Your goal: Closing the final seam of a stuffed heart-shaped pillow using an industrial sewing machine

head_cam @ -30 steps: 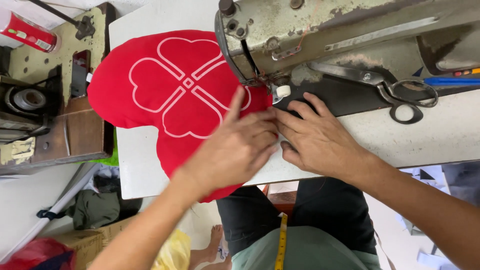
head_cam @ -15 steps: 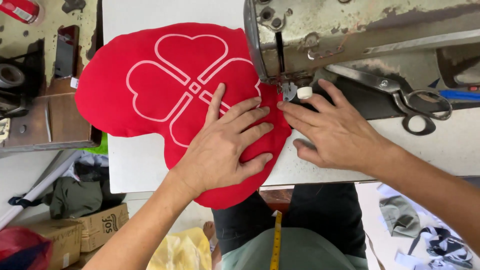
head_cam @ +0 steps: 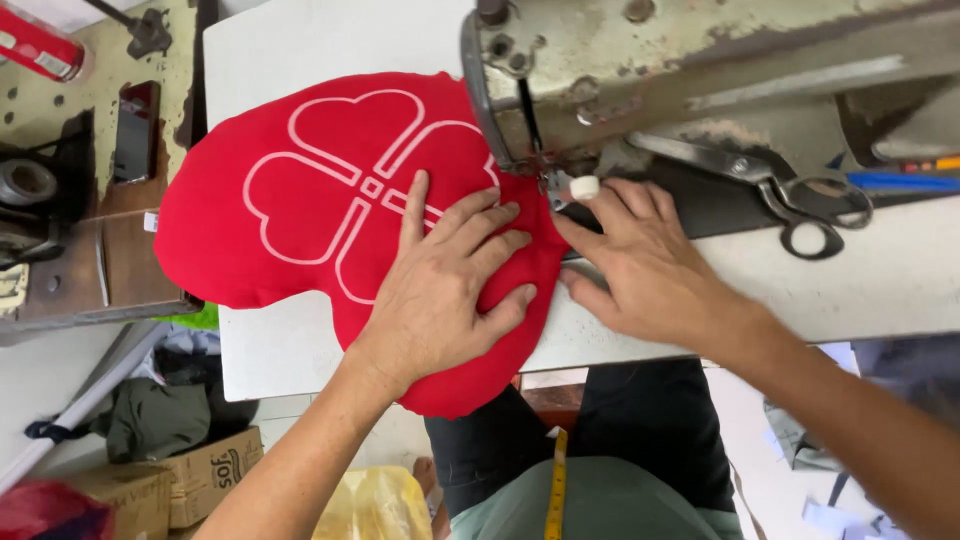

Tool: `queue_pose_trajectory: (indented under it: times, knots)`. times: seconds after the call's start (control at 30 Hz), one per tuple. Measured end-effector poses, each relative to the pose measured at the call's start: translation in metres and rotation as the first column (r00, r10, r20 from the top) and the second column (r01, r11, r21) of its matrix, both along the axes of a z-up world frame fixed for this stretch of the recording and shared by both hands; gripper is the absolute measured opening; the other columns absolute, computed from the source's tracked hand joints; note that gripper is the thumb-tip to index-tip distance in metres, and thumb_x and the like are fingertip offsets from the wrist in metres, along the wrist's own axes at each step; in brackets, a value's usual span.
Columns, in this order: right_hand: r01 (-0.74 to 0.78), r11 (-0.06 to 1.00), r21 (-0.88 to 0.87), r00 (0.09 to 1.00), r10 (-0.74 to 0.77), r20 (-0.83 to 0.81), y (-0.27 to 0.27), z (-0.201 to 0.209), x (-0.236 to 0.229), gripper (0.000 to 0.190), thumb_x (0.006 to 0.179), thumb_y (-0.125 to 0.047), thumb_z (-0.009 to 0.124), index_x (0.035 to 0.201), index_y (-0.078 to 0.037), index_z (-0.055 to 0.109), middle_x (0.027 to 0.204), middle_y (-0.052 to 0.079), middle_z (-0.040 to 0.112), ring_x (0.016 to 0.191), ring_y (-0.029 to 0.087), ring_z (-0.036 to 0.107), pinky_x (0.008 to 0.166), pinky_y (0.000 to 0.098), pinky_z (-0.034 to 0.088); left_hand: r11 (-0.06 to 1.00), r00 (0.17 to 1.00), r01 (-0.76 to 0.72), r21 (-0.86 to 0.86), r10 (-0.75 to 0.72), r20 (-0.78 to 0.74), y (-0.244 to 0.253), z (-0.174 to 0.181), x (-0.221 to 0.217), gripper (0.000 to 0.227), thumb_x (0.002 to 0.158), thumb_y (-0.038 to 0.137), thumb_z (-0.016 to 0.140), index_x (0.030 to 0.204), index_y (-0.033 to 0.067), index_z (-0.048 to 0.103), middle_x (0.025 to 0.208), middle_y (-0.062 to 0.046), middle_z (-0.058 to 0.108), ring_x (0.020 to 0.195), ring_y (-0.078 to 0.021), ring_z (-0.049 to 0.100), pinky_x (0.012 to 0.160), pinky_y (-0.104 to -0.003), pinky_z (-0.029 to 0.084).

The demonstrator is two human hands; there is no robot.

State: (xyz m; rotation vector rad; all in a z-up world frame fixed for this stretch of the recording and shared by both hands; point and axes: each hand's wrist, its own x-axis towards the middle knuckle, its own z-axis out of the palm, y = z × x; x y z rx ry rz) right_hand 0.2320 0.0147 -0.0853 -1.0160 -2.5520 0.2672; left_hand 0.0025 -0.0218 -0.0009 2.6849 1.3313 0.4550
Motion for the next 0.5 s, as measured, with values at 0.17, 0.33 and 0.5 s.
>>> queue_pose_trajectory:
  times: [0.17, 0.33, 0.5]
  knots:
    - [0.145, 0.828, -0.542, 0.73, -0.459, -0.506, -0.063, 0.005, -0.017, 0.05, 0.093, -0.011, 0.061, 0.142, -0.002, 0.055, 0.123, 0.007, 0.067, 0.073, 0.014, 0.065, 0.061, 0.0285, 0.055, 1.0, 0.999, 0.004, 0.006, -0.004, 0.032, -0.001, 0.003, 0.002, 0.037, 0.095, 0.029, 0.062, 0.117, 0.0021, 0.072, 0.127, -0.013, 0.07, 0.133, -0.0329, 0.056, 0.123, -0.067, 0.01]
    - [-0.505, 0.172, -0.846, 0.403, -0.819, -0.408, -0.07, 0.033, -0.038, 0.053, 0.096, -0.019, 0.051, 0.147, -0.007, 0.055, 0.142, 0.009, 0.067, 0.125, 0.02, 0.067, 0.102, 0.0405, 0.062, 0.992, 0.988, -0.014, -0.125, 0.033, 0.148, 0.001, 0.009, 0.001, 0.035, 0.099, 0.032, 0.061, 0.118, 0.0022, 0.065, 0.128, -0.013, 0.069, 0.134, -0.0333, 0.057, 0.125, -0.065, 0.006]
    - [-0.493, 0.053, -0.869, 0.264, -0.942, -0.208, -0.067, 0.024, -0.059, 0.037, 0.101, -0.019, 0.055, 0.129, -0.001, 0.069, 0.104, 0.021, 0.075, 0.076, 0.03, 0.074, 0.047, 0.0351, 0.057, 0.98, 0.967, -0.047, -0.193, 0.093, 0.238, 0.004, 0.006, -0.002, 0.029, 0.095, 0.024, 0.068, 0.118, 0.0055, 0.069, 0.128, -0.011, 0.07, 0.135, -0.0325, 0.058, 0.126, -0.063, 0.004]
